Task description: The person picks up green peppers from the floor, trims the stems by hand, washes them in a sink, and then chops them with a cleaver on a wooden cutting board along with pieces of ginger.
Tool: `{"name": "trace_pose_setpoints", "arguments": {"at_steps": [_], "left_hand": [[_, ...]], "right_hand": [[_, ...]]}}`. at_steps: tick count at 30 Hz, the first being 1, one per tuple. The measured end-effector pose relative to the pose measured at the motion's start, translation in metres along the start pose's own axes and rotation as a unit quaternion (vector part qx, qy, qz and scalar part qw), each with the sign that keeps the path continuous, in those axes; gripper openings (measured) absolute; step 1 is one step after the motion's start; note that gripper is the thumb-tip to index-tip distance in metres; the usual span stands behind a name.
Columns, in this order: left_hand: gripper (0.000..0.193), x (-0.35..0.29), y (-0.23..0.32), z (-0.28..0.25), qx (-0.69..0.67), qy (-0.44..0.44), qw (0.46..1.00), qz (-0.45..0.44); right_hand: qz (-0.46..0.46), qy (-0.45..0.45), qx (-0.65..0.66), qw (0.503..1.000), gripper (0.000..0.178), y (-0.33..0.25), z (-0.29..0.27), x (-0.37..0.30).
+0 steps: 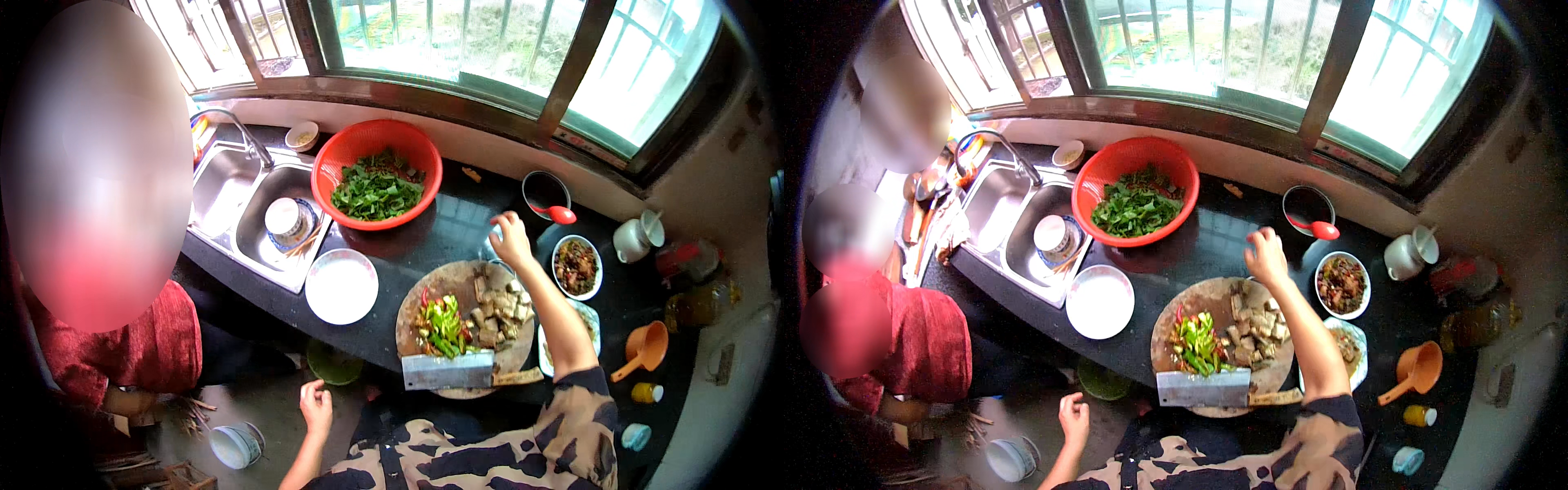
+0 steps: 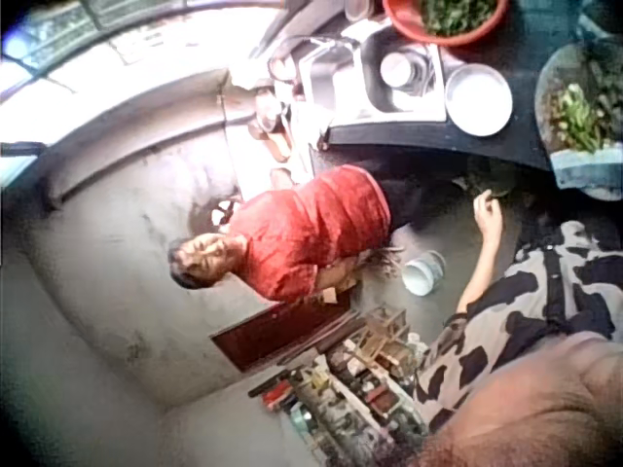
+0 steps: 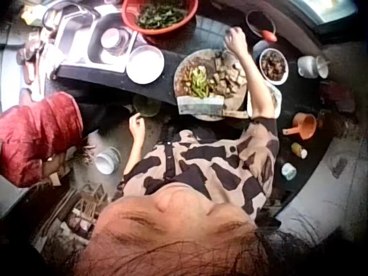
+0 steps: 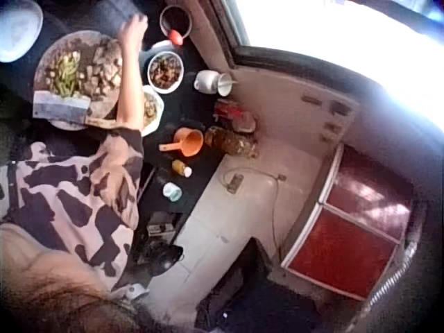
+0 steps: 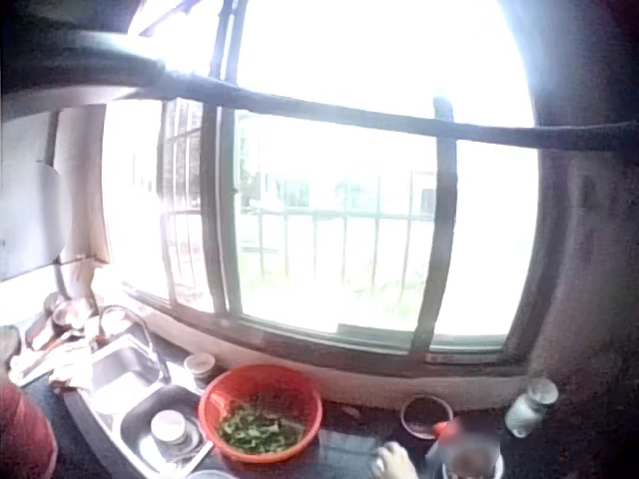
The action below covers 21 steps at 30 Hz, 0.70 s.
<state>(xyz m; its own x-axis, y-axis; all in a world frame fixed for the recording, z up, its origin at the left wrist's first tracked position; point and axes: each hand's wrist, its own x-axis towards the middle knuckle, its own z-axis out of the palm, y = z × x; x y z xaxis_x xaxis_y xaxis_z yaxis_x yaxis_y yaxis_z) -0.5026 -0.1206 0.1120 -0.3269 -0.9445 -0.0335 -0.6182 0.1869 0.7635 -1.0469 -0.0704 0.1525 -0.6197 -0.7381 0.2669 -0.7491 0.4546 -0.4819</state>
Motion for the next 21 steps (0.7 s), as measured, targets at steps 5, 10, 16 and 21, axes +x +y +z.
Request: {"name": "trace_pose_setpoints", "arguments": {"at_steps": [5,10,16,21], "left_hand": [[0.024,-0.022,0.018,0.016,0.032,0.02,0.996,-0.083],[0.024,-0.038,0.036,0.018,0.039,0.04,0.99,-0.128],[0.022,-0.004,0.076,0.031,-0.05,0.056,0.994,-0.084],[0.031,0.016,0.142,0.052,-0.139,-0.057,0.986,0.078]], "right_hand": [[0.104,-0.07,-0.051,0.991,0.032,0.031,0.061,0.117],[0.11,-0.049,-0.074,0.99,0.032,0.035,0.089,0.14],[0.035,0.048,0.006,0.998,0.013,0.03,0.078,0.107],[-0.011,-0.072,0.236,0.969,0.01,-0.059,-0.004,0.0]]}}
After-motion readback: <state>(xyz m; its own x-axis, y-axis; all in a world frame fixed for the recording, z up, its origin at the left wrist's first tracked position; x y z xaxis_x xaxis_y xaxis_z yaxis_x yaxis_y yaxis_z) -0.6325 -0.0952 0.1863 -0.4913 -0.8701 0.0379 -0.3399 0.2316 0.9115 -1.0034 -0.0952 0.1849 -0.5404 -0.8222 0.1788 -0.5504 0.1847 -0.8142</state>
